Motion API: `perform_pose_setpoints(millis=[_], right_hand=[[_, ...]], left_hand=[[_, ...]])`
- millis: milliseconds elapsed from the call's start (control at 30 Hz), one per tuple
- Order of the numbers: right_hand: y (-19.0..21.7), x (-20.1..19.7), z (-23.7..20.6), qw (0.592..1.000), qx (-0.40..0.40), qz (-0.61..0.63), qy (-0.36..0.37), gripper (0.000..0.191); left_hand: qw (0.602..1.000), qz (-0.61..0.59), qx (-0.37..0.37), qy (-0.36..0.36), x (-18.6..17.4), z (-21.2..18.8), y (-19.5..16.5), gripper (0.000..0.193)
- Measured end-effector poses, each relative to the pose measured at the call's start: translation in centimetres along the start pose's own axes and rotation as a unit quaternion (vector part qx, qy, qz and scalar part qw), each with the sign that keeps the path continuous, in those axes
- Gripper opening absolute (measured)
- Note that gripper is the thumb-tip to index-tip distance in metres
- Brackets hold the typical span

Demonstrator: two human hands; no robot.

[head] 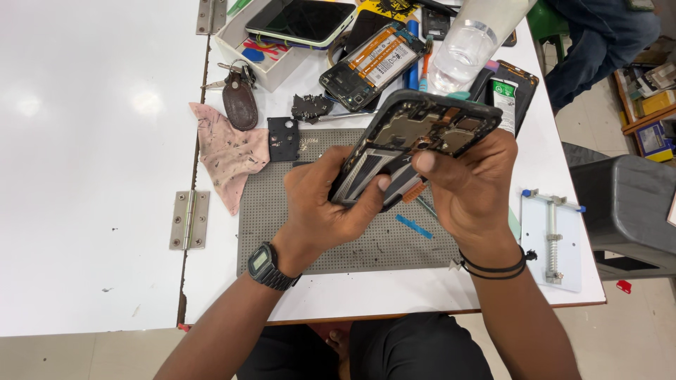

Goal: The person repairs a disassembled smartphone at a workbench, prying inside the chassis with a black spudger tool and pressing components by hand. They fit a new battery into the phone body, press it into place, and then align and press the back cover onto the phone.

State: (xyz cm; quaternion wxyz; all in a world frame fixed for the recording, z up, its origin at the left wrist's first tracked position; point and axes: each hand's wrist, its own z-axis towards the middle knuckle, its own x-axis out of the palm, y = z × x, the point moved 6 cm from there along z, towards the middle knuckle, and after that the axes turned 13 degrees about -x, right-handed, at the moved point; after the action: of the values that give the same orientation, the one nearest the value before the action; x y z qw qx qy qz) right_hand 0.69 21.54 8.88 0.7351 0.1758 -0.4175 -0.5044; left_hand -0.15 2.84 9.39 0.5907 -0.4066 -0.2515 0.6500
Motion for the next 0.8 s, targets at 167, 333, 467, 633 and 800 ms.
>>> perform_pose_setpoints(millis=[167, 333, 467, 633, 800], right_hand=[[-0.07, -0.33, -0.09, 1.0, -0.005, 0.013, -0.017, 0.027], [-0.26, -0.12, -0.05, 1.0, -0.014, -0.001, -0.005, 0.014], [-0.48, 0.2, -0.04, 1.0, -0.002, -0.016, 0.001, 0.021], [-0.63, 0.24, 0.08, 1.0, -0.012, -0.018, -0.006, 0.02], [-0.61, 0.04, 0.0, 1.0, -0.01, -0.01, -0.003, 0.016]], left_hand=[[1.0, 0.014, 0.015, -0.001, -0.03, -0.15, -0.28, 0.026], [1.0, 0.004, -0.003, -0.001, 0.07, 0.02, 0.05, 0.026], [1.0, 0.004, -0.014, -0.017, 0.0, 0.05, 0.19, 0.026], [1.0, 0.008, -0.008, -0.022, -0.03, 0.08, 0.06, 0.027], [1.0, 0.009, -0.008, -0.021, -0.1, 0.05, 0.0, 0.026]])
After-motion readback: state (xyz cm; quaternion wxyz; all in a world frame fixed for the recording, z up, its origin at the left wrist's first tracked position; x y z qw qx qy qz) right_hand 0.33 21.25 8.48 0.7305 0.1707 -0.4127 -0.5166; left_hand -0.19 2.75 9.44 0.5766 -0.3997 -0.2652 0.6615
